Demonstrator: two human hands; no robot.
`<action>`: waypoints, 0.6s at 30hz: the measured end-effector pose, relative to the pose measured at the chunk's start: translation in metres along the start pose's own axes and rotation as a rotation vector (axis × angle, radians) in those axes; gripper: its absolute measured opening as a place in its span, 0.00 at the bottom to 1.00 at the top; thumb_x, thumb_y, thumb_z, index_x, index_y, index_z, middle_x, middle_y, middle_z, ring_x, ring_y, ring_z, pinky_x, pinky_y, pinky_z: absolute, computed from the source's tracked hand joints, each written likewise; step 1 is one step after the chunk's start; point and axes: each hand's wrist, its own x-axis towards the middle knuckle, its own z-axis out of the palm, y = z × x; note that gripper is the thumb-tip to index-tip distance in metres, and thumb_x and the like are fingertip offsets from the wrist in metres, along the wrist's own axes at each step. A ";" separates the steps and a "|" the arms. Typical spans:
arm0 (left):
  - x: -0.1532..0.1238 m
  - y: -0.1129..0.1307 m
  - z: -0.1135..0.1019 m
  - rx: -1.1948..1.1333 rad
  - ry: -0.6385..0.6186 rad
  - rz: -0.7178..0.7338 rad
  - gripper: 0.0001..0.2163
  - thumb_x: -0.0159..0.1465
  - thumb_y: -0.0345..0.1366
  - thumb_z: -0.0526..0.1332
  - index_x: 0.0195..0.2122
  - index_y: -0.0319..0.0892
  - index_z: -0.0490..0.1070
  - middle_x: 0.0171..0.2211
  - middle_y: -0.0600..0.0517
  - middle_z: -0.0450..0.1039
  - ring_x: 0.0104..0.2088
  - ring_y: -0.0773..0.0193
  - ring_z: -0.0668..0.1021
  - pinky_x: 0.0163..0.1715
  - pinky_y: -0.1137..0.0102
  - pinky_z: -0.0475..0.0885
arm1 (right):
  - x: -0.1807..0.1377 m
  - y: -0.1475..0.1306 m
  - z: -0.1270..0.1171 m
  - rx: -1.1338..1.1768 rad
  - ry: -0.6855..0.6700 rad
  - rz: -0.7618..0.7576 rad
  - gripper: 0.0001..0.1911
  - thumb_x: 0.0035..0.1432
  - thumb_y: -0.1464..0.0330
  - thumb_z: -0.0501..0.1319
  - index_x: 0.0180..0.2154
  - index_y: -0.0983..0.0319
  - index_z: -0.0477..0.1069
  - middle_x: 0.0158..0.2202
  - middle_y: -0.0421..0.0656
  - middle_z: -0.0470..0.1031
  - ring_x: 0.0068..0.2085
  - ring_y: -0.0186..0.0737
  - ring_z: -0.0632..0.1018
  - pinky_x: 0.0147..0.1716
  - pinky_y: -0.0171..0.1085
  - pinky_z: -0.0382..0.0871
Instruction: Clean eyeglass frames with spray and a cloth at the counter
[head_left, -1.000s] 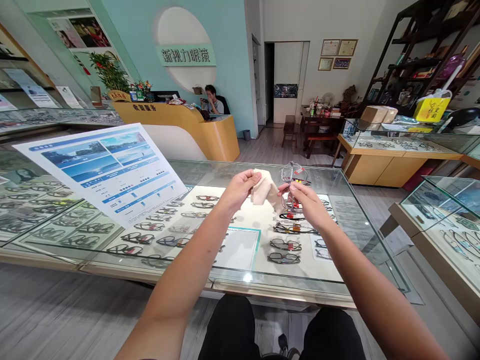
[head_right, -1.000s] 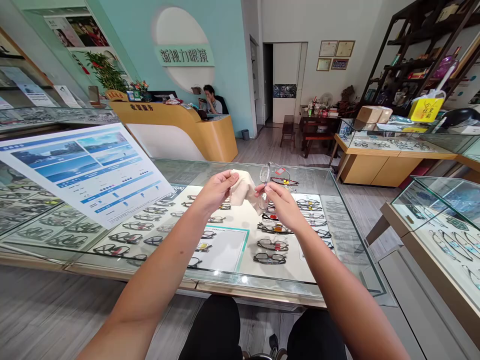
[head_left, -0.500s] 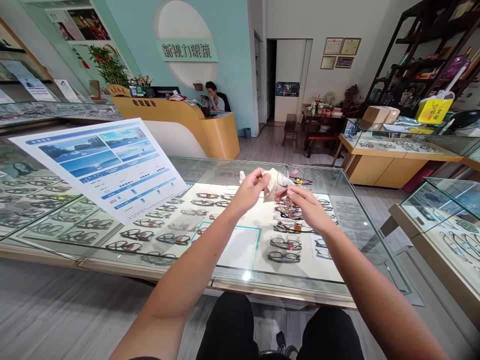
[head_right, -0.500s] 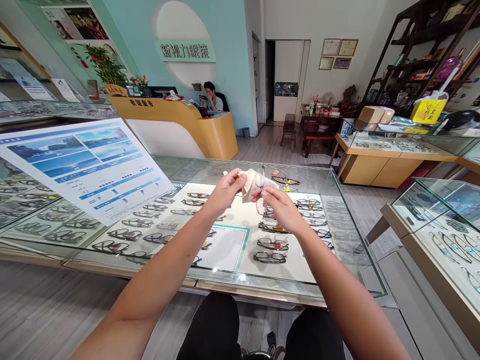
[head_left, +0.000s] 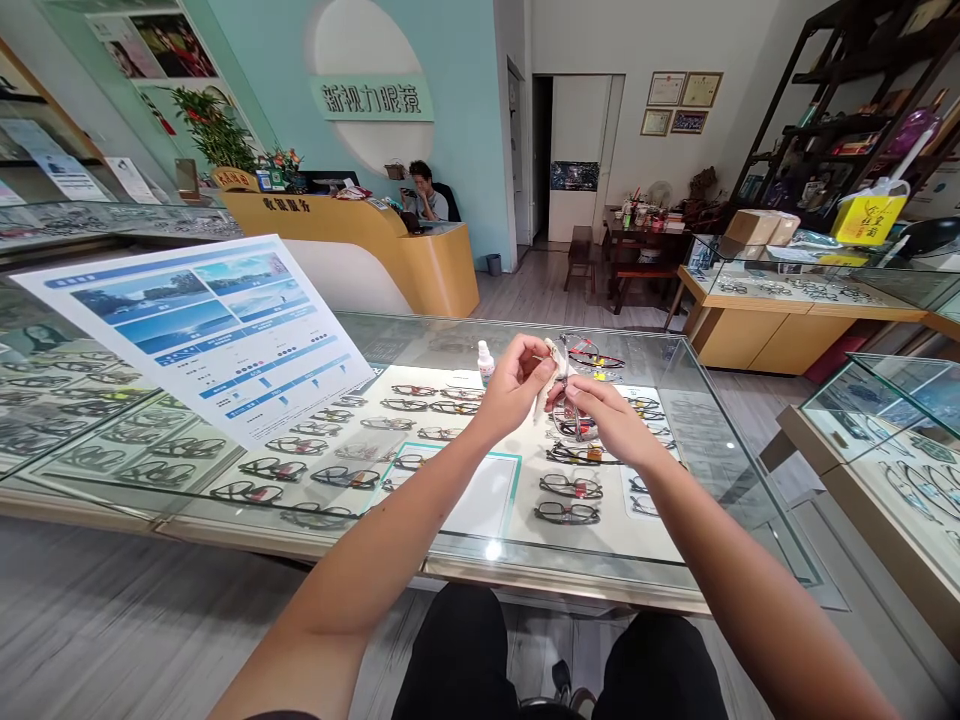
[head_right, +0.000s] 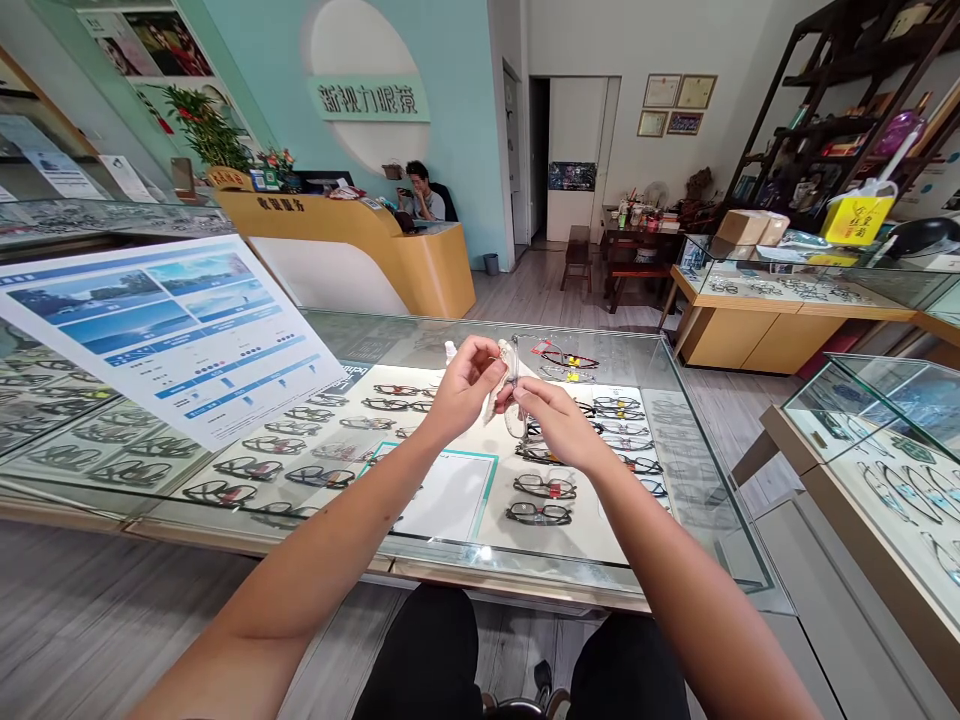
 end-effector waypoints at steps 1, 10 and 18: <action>0.000 -0.001 0.002 -0.033 0.013 -0.010 0.23 0.67 0.59 0.70 0.43 0.46 0.67 0.37 0.54 0.71 0.34 0.66 0.73 0.35 0.71 0.69 | 0.000 0.000 0.000 0.003 0.003 -0.003 0.21 0.74 0.50 0.58 0.41 0.56 0.82 0.42 0.44 0.81 0.43 0.45 0.75 0.47 0.43 0.69; 0.002 -0.001 0.003 -0.363 -0.116 -0.328 0.26 0.59 0.57 0.78 0.42 0.43 0.72 0.25 0.59 0.69 0.24 0.70 0.70 0.29 0.71 0.68 | 0.001 0.000 0.002 0.013 -0.005 -0.022 0.20 0.74 0.52 0.58 0.41 0.57 0.80 0.41 0.44 0.79 0.43 0.45 0.75 0.47 0.43 0.69; 0.002 0.000 0.004 -0.607 -0.210 -0.404 0.26 0.60 0.59 0.78 0.35 0.41 0.71 0.19 0.56 0.69 0.22 0.68 0.72 0.24 0.72 0.70 | -0.001 0.001 0.001 0.029 -0.043 -0.037 0.19 0.75 0.54 0.57 0.42 0.58 0.81 0.43 0.44 0.80 0.46 0.45 0.76 0.51 0.43 0.68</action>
